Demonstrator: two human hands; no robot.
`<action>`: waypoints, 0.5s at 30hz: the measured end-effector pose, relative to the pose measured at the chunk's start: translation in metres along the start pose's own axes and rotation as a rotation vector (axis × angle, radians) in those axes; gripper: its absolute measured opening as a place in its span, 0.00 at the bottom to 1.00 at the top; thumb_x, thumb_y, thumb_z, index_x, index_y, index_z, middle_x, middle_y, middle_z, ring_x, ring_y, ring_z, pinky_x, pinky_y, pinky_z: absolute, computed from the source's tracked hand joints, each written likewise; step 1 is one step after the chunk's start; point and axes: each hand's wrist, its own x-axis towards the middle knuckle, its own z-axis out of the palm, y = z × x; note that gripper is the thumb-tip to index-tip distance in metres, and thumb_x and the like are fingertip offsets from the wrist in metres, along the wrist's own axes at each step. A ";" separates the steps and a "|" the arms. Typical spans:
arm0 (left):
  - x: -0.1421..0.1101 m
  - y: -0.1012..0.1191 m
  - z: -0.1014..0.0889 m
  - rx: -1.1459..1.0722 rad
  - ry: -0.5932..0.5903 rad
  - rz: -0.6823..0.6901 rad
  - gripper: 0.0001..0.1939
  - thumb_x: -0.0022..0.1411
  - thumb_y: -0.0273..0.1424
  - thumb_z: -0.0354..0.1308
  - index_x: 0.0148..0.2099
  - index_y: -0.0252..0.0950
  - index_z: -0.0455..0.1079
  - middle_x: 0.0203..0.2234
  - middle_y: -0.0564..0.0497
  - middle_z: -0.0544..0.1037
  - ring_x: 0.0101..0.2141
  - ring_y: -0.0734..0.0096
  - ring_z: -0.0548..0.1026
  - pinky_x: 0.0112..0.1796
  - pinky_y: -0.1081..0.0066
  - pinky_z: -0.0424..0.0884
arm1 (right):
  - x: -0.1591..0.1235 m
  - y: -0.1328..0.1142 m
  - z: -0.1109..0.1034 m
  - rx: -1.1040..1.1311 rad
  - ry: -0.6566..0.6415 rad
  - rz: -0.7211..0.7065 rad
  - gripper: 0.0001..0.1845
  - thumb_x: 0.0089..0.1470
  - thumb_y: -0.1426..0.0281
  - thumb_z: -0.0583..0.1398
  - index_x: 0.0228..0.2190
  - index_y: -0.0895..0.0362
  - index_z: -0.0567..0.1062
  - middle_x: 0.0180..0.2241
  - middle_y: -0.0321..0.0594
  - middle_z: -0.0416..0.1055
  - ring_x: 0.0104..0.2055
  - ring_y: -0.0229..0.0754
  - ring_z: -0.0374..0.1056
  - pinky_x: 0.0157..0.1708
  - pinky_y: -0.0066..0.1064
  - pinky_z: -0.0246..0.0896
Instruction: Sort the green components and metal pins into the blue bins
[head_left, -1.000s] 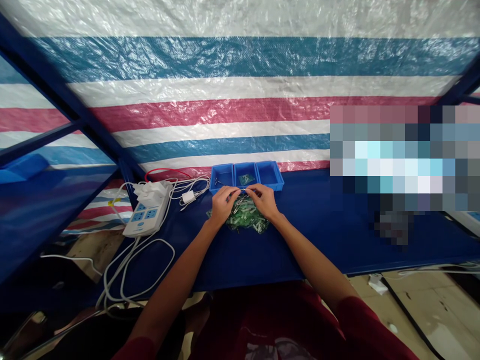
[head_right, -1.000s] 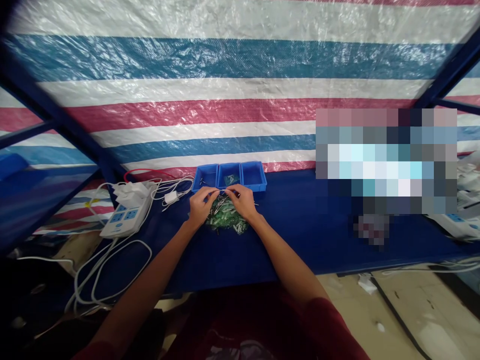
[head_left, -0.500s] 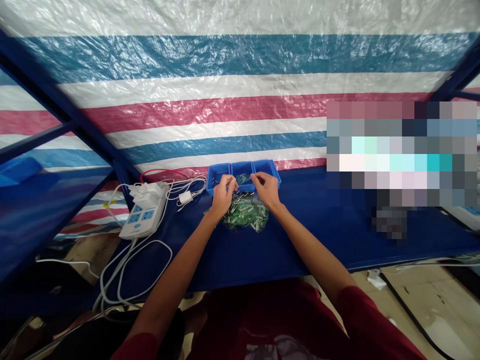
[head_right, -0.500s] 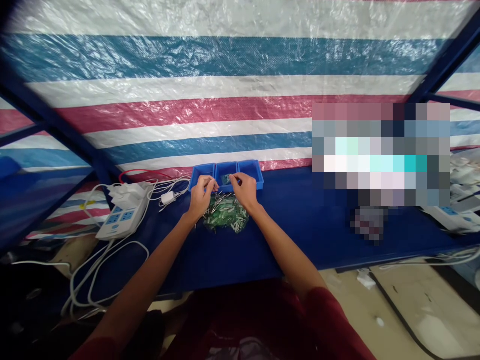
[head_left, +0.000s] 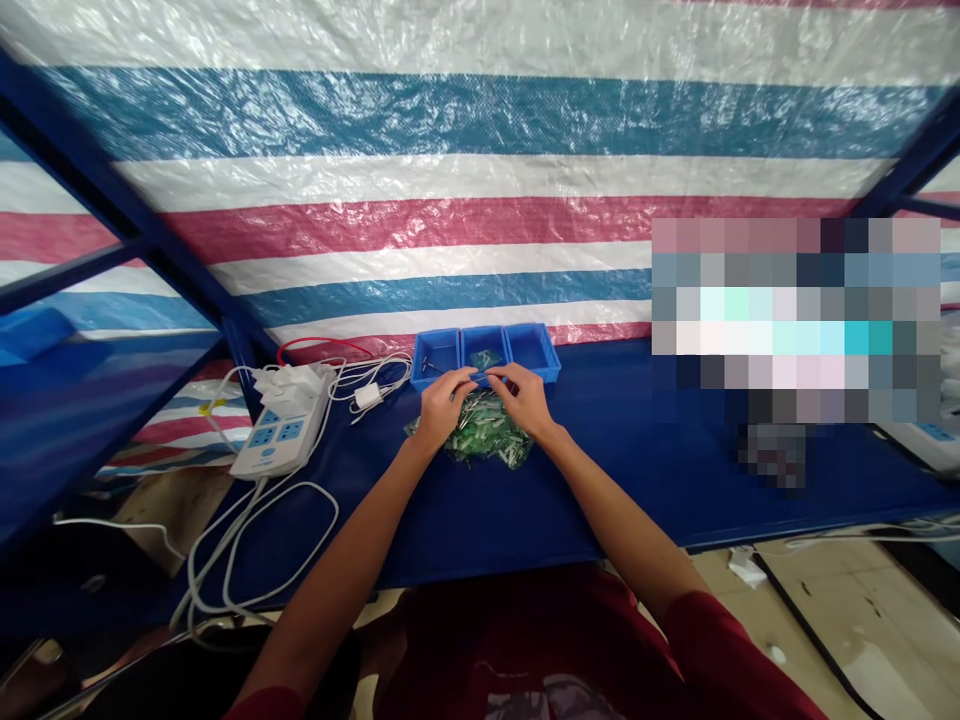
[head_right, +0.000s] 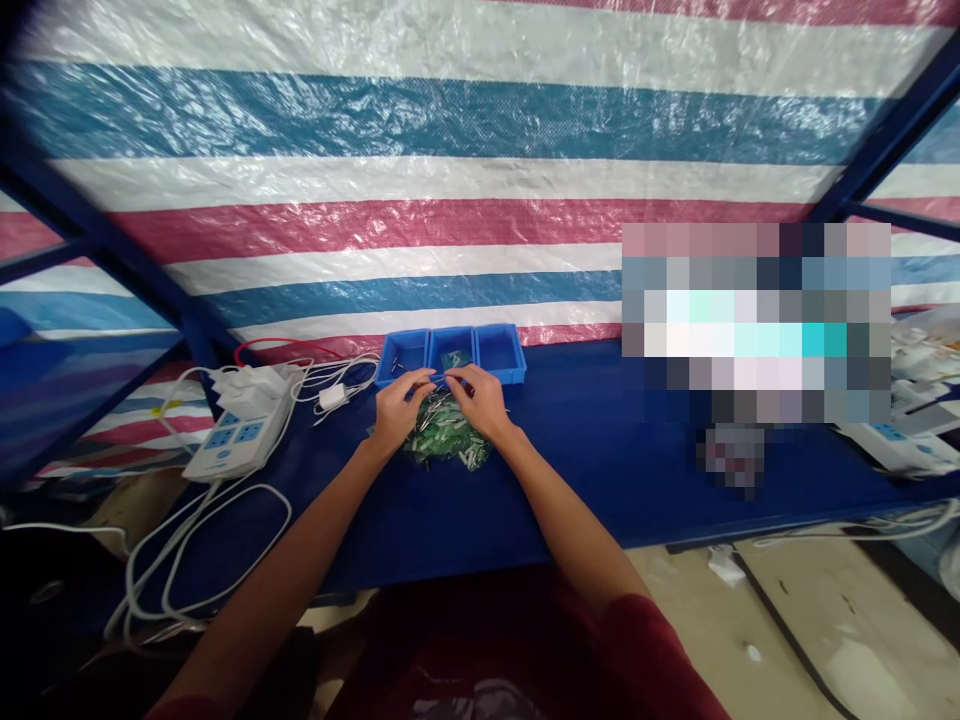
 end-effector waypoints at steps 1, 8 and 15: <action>-0.001 0.000 0.001 -0.004 0.003 0.004 0.13 0.66 0.38 0.54 0.46 0.38 0.74 0.31 0.50 0.80 0.31 0.70 0.77 0.38 0.71 0.74 | 0.000 0.000 0.000 0.001 -0.010 -0.010 0.20 0.60 0.54 0.53 0.35 0.53 0.79 0.32 0.41 0.74 0.28 0.40 0.63 0.33 0.33 0.61; -0.002 0.003 0.001 -0.052 0.026 -0.041 0.13 0.65 0.39 0.56 0.44 0.37 0.75 0.32 0.49 0.80 0.30 0.70 0.78 0.38 0.69 0.75 | -0.001 0.004 0.002 -0.038 0.012 -0.024 0.17 0.60 0.58 0.54 0.32 0.54 0.76 0.31 0.41 0.73 0.27 0.39 0.63 0.33 0.32 0.60; 0.002 0.008 -0.005 -0.038 0.015 -0.016 0.13 0.67 0.37 0.53 0.35 0.37 0.74 0.28 0.50 0.79 0.30 0.70 0.77 0.35 0.70 0.73 | -0.001 0.003 0.003 0.006 0.030 0.022 0.14 0.59 0.60 0.54 0.30 0.55 0.74 0.30 0.39 0.72 0.29 0.40 0.64 0.34 0.32 0.60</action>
